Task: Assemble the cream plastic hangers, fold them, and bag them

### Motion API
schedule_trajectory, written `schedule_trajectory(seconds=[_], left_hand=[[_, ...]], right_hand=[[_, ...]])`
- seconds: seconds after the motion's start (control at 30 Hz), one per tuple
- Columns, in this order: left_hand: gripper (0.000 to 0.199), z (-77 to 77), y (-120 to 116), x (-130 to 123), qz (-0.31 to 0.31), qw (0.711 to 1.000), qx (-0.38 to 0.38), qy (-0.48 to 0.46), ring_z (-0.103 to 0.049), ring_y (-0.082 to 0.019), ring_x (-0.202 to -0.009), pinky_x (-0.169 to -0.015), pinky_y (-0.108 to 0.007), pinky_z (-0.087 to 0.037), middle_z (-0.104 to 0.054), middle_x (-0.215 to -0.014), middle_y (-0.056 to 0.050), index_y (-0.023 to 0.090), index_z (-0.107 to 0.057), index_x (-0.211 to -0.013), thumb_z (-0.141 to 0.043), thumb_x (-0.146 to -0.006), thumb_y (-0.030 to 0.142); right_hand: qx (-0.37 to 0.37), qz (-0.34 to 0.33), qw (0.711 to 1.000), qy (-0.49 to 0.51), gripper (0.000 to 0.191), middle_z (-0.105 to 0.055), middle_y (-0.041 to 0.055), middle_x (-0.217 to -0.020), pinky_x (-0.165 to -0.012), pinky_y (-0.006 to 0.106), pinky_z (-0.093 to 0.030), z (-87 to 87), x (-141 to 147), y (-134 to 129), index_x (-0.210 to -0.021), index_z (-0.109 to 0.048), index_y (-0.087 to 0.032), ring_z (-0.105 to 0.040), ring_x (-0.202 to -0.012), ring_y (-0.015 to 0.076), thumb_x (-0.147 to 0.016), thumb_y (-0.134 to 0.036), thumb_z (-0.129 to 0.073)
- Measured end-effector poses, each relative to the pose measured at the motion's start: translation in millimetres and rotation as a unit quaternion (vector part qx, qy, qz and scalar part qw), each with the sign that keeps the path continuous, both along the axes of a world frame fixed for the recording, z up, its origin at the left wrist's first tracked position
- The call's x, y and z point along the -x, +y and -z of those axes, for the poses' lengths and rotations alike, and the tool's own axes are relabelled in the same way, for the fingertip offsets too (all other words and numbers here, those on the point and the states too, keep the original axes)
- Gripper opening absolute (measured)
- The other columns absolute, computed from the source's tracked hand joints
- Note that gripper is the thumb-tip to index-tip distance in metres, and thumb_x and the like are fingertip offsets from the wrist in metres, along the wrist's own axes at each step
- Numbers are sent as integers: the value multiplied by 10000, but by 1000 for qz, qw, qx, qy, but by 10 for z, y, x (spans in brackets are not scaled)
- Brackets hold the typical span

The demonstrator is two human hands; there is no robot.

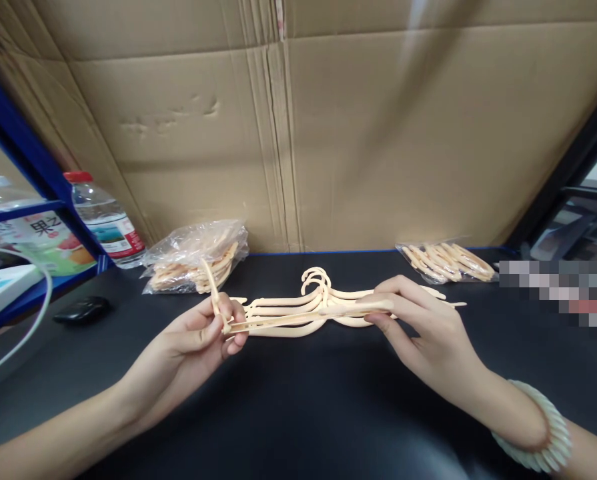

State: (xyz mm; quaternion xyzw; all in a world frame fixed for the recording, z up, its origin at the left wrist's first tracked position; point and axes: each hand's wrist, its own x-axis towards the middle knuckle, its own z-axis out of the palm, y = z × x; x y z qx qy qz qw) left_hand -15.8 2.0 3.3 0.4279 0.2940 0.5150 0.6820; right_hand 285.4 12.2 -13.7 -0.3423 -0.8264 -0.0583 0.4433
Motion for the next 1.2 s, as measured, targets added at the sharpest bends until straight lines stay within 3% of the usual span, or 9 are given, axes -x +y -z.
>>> schedule_trajectory(seconds=[0.17, 0.37, 0.5, 0.8, 1.0, 1.2], left_hand=[[207, -16, -8, -11, -6, 1000, -4, 18, -525, -114, -639, -575, -214, -419, -569, -765, -18, 138, -618, -721, -800, -721, 237], [235, -15, -14, -17, -17, 1000, -4, 25, -494, -99, -612, -535, -201, -375, -555, -734, 1, 150, -595, -738, -809, -709, 244], [244, -8, -15, -14, -17, 999, -7, 29, -494, -93, -598, -528, -192, -368, -547, -713, 11, 155, -577, -732, -806, -706, 237], [242, 34, 18, -17, -64, 996, -15, 59, -454, -70, -562, -509, -169, -351, -520, -687, 29, 155, -543, -698, -782, -700, 187], [242, 119, 37, -28, -91, 995, -14, 45, -532, -86, -620, -580, -175, -441, -590, -734, 14, 160, -558, -708, -799, -688, 174], [270, 152, 43, -15, -125, 992, 6, 33, -585, -113, -686, -693, -208, -506, -611, -716, 6, 158, -576, -697, -840, -650, 191]], right_hand=[[7, 5, 1000, -4, 254, -643, 41, -919, -674, 314, -510, -38, 13, -39, -1019, -646, -296, -644, -800, 189, -878, -122, -526], [17, -11, 1000, 18, 247, -674, 24, -898, -735, 348, -534, -18, 39, -52, -1005, -650, -322, -658, -855, 211, -876, -131, -563], [-8, 9, 1000, 21, 233, -663, 34, -918, -694, 337, -539, 24, 36, -52, -984, -639, -305, -663, -856, 215, -854, -117, -593], [-2, 3, 1000, 11, 202, -698, 20, -894, -680, 314, -552, 60, 103, -87, -951, -669, -300, -677, -800, 199, -848, -137, -610], [24, 12, 999, 24, 183, -685, 41, -920, -721, 331, -547, 47, 134, -113, -985, -657, -282, -664, -835, 208, -870, -154, -597], [91, 22, 995, 44, 128, -684, 20, -911, -660, 284, -525, 69, 135, -97, -972, -657, -294, -649, -823, 188, -889, -218, -596]])
